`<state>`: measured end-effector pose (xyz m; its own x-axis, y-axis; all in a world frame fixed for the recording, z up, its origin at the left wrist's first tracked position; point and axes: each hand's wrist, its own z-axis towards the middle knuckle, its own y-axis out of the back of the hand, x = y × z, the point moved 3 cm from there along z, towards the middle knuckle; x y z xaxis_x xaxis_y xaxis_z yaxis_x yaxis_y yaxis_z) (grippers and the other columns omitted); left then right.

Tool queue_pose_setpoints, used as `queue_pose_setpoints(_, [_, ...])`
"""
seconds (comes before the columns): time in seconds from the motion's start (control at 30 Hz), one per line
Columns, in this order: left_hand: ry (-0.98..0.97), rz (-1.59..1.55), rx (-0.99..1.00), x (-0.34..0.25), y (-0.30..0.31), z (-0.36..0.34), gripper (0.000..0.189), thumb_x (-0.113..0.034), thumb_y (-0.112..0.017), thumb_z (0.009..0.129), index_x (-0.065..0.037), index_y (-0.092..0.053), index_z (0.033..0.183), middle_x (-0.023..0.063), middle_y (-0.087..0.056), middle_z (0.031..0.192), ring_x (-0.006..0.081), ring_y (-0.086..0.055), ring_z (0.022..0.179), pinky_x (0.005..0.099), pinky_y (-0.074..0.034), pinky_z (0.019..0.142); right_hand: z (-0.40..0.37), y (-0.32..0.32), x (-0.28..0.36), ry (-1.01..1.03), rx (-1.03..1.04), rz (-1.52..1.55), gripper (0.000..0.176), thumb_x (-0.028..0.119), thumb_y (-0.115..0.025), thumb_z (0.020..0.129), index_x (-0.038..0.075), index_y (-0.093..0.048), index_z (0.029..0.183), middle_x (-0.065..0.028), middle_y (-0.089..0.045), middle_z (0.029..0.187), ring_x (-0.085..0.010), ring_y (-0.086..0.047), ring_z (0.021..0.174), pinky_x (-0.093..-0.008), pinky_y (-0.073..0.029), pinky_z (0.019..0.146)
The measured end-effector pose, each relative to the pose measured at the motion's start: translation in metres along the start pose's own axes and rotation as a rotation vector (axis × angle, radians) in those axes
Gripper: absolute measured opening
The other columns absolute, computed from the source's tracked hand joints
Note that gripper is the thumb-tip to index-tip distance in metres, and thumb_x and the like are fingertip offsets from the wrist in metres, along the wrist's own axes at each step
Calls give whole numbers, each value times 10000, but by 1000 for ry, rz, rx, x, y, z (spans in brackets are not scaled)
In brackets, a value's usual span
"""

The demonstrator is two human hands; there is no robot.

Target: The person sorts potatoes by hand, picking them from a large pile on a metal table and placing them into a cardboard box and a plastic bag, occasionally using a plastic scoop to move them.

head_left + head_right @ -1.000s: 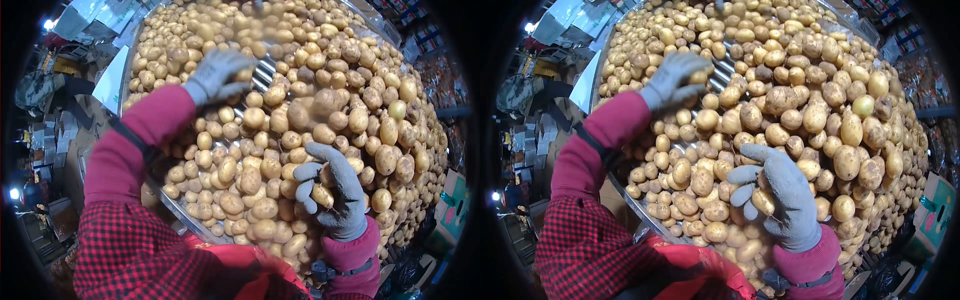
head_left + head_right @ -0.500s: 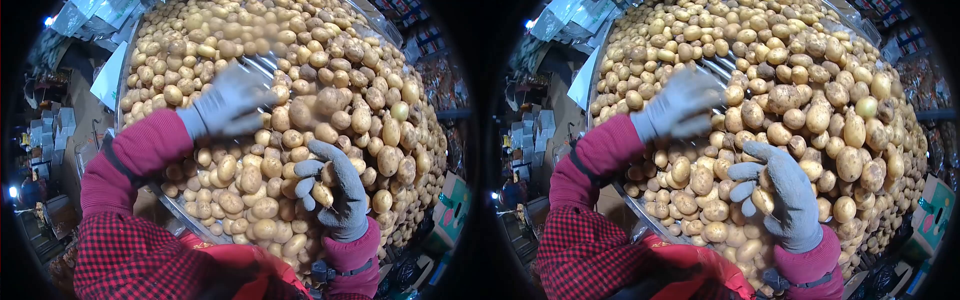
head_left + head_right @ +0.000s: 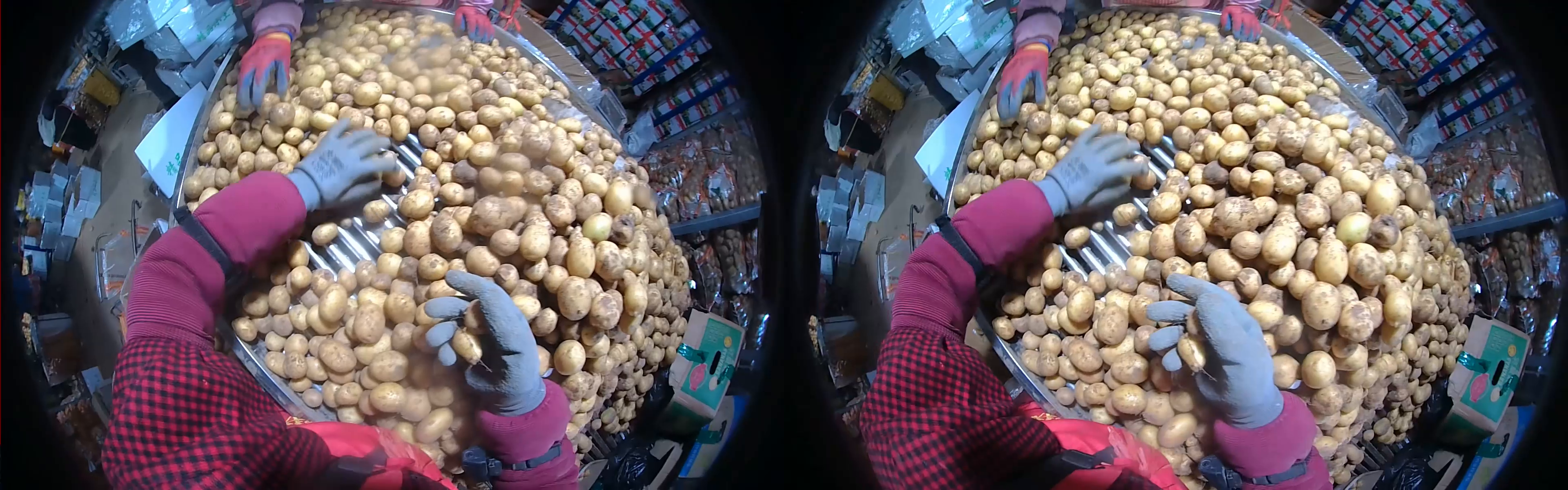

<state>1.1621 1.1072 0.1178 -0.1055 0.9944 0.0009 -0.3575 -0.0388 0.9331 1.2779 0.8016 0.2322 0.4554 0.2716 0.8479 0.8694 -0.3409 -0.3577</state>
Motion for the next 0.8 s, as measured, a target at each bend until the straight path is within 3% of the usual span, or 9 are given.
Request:
queue_pose_setpoints(0.07, [189,61,4,15,0,28,317,-331,-615,944,-181,-666,1219,119,-593,1343,318,-538,1263,515,-344,1090,-2,-1,4,2,-12,-10,513,319,-483,1091,-59,-470,1438,-173,-680,1192,-168,-707,918,-245,-551,695])
queue_pose_setpoints(0.13, [222,36,-222,30,-1,61,340,-340,-592,969,-169,-655,1256,128,-608,1322,324,-542,1256,503,-351,1087,0,-4,6,-77,-9,132,545,348,-509,1080,-56,-463,1443,-172,-679,1184,-182,-708,927,-261,-557,712])
queue_pose_setpoints(0.17, [272,-96,-208,22,15,87,392,-370,-578,983,-165,-642,1311,132,-620,1331,335,-546,1259,478,-354,1094,1,-1,0,-46,31,175,582,380,-535,1069,-56,-457,1446,-171,-676,1187,-195,-707,941,-272,-561,721])
queue_pose_setpoints(0.23, [161,-298,-306,11,7,137,434,-405,-554,1013,-153,-630,1358,153,-649,1330,345,-566,1266,476,-396,1087,2,-1,2,-42,35,140,568,361,-532,1076,-58,-454,1451,-169,-670,1204,-197,-700,954,-279,-563,737])
queue_pose_setpoints(0.43, [243,-535,95,-8,-61,251,456,-482,-525,1015,-143,-653,1293,198,-675,1222,374,-633,1175,452,-496,1003,4,5,-4,-176,18,417,508,279,-510,1089,-46,-448,1475,-160,-669,1215,-170,-675,952,-285,-570,768])
queue_pose_setpoints(0.53, [262,-522,-102,-4,-95,257,464,-499,-535,1005,-141,-659,1272,190,-676,1158,363,-654,1112,445,-505,981,5,9,-4,-190,3,423,511,275,-512,1088,-47,-442,1478,-165,-666,1222,-172,-680,958,-279,-570,760])
queue_pose_setpoints(0.6, [379,-515,-24,-7,-84,254,396,-438,-552,988,-124,-690,1187,181,-671,1128,357,-658,1078,452,-513,948,9,5,-7,-204,37,412,520,279,-512,1087,-50,-434,1482,-168,-663,1228,-175,-683,963,-276,-569,754])
queue_pose_setpoints(0.73, [215,-438,-167,-1,-91,228,266,-329,-586,941,-94,-682,1020,166,-664,1041,371,-639,1037,473,-509,921,9,-2,5,-184,7,368,572,328,-506,1085,-53,-400,1499,-185,-651,1256,-185,-691,979,-286,-564,744])
queue_pose_setpoints(0.8, [195,-260,-18,-14,-59,204,254,-343,-594,947,-107,-673,998,139,-669,1029,345,-634,1042,471,-497,915,9,-6,12,-104,-45,104,485,59,-626,979,-45,-472,1427,-127,-694,1134,-164,-695,936,-280,-559,798])
